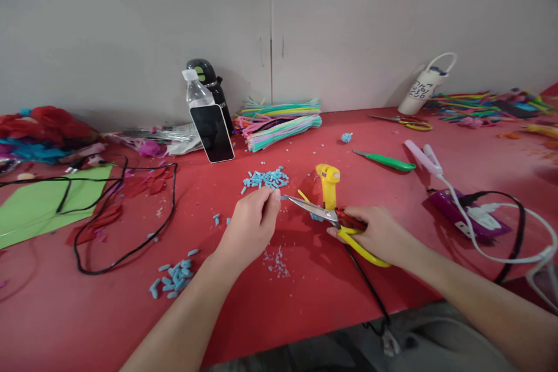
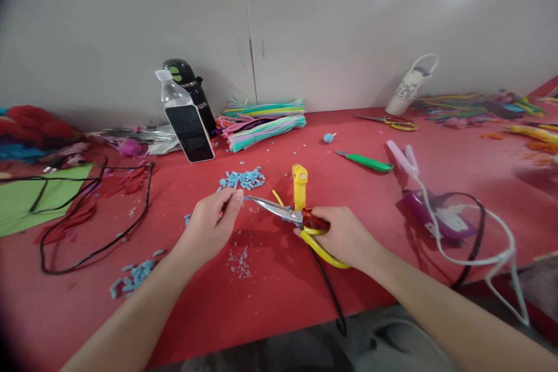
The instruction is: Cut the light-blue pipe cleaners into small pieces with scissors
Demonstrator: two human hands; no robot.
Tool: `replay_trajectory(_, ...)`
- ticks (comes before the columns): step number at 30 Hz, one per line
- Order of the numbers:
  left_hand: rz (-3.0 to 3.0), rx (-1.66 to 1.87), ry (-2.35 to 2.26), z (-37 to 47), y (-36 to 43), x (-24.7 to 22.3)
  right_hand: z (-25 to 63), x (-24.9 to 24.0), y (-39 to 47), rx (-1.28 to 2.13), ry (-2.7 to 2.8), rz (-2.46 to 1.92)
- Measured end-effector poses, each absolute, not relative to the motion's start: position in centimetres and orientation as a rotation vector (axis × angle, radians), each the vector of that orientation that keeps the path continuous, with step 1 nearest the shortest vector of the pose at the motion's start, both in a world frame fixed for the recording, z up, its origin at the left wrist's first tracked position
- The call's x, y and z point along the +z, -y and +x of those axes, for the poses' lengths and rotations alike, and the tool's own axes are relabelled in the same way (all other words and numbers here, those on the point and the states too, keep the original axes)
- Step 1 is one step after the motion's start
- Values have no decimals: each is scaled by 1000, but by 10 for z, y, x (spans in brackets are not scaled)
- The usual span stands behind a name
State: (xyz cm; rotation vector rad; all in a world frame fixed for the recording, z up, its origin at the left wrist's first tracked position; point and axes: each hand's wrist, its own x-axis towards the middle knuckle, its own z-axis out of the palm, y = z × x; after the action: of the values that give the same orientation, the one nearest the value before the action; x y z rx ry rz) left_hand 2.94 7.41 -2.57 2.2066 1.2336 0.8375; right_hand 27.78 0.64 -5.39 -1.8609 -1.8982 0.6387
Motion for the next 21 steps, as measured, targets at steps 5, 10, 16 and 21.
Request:
replay_trajectory(5, 2200, 848, -1226, 30, -74, -26, 277, -52, -6, 664, 1875, -1835)
replay_trajectory(10, 2166, 835, -1222, 29, -74, -26, 278, -53, -4, 662, 1893, -1843)
replay_trajectory(16, 2142, 819, -1240, 30, -73, -27, 278, -54, -5, 648, 1925, -1884)
replay_trajectory(21, 2131, 809, -1253, 29, -74, -26, 279, -55, -6, 632, 1915, -1877)
